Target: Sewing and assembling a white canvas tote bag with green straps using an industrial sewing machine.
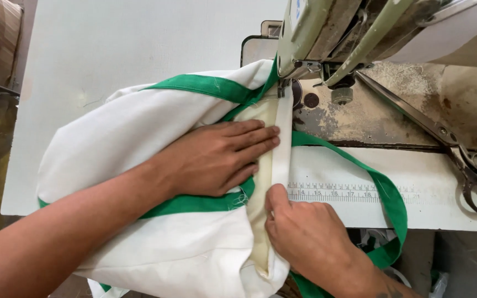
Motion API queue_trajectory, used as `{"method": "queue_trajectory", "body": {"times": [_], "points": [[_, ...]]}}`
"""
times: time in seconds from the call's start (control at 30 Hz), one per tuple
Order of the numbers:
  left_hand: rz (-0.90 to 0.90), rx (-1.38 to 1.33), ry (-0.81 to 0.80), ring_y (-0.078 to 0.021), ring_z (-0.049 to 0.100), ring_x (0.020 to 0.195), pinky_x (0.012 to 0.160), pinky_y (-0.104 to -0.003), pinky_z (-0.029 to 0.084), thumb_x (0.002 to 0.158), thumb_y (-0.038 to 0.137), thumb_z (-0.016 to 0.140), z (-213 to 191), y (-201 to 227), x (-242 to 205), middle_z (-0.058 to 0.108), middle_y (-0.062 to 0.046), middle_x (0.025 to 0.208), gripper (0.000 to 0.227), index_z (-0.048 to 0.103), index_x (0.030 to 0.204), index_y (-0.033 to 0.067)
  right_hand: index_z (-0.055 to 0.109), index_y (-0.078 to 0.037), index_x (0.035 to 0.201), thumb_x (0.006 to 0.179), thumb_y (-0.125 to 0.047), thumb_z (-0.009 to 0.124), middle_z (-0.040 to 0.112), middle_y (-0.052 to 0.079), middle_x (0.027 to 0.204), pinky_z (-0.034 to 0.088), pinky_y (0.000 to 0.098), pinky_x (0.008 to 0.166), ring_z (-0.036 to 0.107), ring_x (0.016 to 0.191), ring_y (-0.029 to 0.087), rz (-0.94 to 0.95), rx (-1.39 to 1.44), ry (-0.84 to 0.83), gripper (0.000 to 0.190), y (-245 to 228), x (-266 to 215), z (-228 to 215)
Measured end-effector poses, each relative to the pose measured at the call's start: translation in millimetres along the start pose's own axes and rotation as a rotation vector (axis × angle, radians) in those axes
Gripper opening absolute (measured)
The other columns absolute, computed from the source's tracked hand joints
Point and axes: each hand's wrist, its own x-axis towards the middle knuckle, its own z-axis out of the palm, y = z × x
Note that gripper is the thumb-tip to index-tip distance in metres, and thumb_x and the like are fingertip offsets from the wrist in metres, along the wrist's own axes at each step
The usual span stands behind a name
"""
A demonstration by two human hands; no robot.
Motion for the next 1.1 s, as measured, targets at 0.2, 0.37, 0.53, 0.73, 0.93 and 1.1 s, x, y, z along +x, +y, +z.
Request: {"method": "queue_trajectory", "body": {"times": [0.2,0.37,0.53,0.73,0.93,1.1], "points": [[-0.01,0.125,-0.04,-0.0357,0.061,0.135,0.113,-0.048,0.046,0.11,0.033,0.047,-8,3,10,0.065,-0.019,0.156,0.057,0.062,0.153,-0.001,0.06,-0.033,0.119,0.104,-0.055,0.064,0.081,-0.008,0.071,0.056,0.0446,0.071,0.075,0.068,0.025,0.058,0.243,-0.27,0.027,11,8,-60],[-0.063,0.126,-0.072,-0.0363,0.059,0.131,0.099,-0.05,0.047,0.105,0.037,0.05,2,8,17,0.065,-0.018,0.157,0.062,0.062,0.154,0.0012,0.07,-0.01,0.133,0.102,-0.027,0.077,0.073,0.008,0.131,0.054,0.0389,0.099,0.065,0.111,0.024,-0.191,0.302,0.766,0.035,58,22,-35],[-0.122,-0.2,-0.144,-0.0307,0.079,0.112,0.114,-0.046,0.055,0.103,0.01,0.046,-27,-13,45,0.078,-0.025,0.134,0.037,0.08,0.112,-0.0002,0.065,-0.004,0.154,0.104,-0.041,0.079,0.062,0.014,0.162,0.037,0.0563,0.134,0.054,0.154,0.03,-0.418,-0.022,0.803,0.064,76,50,-21],[-0.177,0.808,-0.769,-0.0238,0.05,0.135,0.105,-0.043,0.038,0.108,0.048,0.047,-19,-59,101,0.059,-0.006,0.164,0.058,0.062,0.154,0.0154,0.06,-0.018,0.161,0.108,-0.045,0.069,0.055,0.001,0.169,0.022,0.0731,0.133,0.038,0.165,0.033,-0.405,-0.036,0.7,0.061,74,50,-22],[-0.358,0.794,-0.913,-0.0349,0.033,0.14,0.098,-0.044,0.047,0.1,0.047,0.058,-31,-56,105,0.032,-0.004,0.162,0.083,0.023,0.175,0.0341,0.041,-0.019,0.173,0.104,-0.061,0.06,0.038,-0.002,0.18,0.014,0.072,0.134,0.026,0.17,0.035,-0.277,-0.005,0.618,0.083,74,48,-22],[-0.065,0.425,-0.273,-0.0366,0.053,0.149,0.127,-0.047,0.038,0.105,0.018,0.047,-10,-31,34,0.056,-0.026,0.161,0.06,0.048,0.161,-0.0037,0.049,-0.02,0.169,0.104,-0.059,0.063,0.047,0.001,0.175,0.014,0.0684,0.136,0.027,0.169,0.033,-0.295,-0.02,0.664,0.077,73,49,-27]]}}
